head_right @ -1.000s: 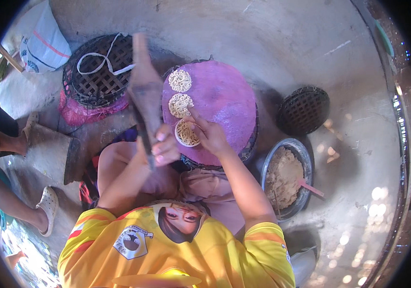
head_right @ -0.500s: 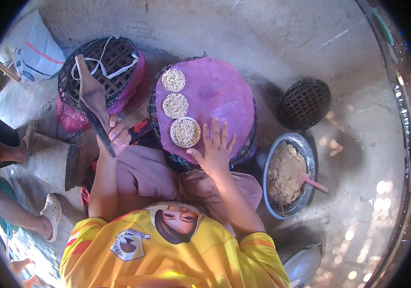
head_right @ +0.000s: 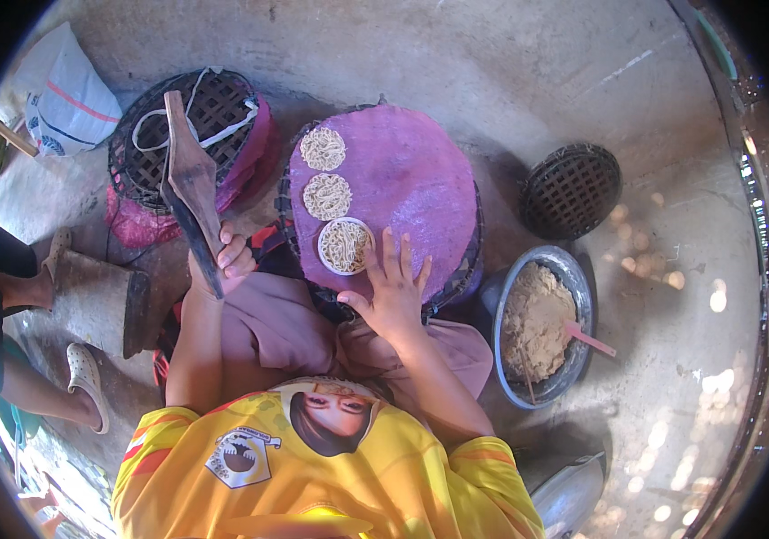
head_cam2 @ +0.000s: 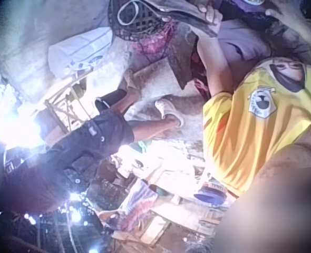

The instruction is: The person scoops dough from a metal bowl and uses a manual press to extrude it into small cups arranged on a purple mat. They repeat this process to fill multiple cups, then place a woven lid over the tray.

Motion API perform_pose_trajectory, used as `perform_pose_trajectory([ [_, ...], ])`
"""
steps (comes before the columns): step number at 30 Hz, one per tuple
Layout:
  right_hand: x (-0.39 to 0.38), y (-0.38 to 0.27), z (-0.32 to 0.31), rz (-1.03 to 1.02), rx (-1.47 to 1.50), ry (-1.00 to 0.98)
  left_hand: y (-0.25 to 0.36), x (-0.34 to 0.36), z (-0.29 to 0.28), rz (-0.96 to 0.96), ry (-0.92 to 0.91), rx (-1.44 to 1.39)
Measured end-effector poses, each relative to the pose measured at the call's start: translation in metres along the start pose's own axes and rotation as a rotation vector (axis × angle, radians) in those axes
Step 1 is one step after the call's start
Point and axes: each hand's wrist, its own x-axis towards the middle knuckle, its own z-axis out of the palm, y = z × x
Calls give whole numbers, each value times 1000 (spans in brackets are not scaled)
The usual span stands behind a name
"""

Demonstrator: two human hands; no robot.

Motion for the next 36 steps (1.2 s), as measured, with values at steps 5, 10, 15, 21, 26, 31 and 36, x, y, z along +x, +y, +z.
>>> perform_pose_trajectory([
  [5,0,-3,-4,-2,-17,-2,0,0,1,-3,2,13],
  [10,21,4,-10,-74,337,77,0,0,0,5,20,4],
  [15,49,7,-8,-158,332,-58,-1,-2,0,-14,52,10],
  [21,58,9,-10,-142,376,-120,0,-3,0,-13,76,-1],
  [26,53,11,-9,-224,386,83,0,-2,1,-17,77,-18],
  [31,49,13,-12,-231,337,65,0,-1,2,-28,85,-22],
  [36,35,39,-30,-109,367,139,1,-1,1,-35,76,-12],
])
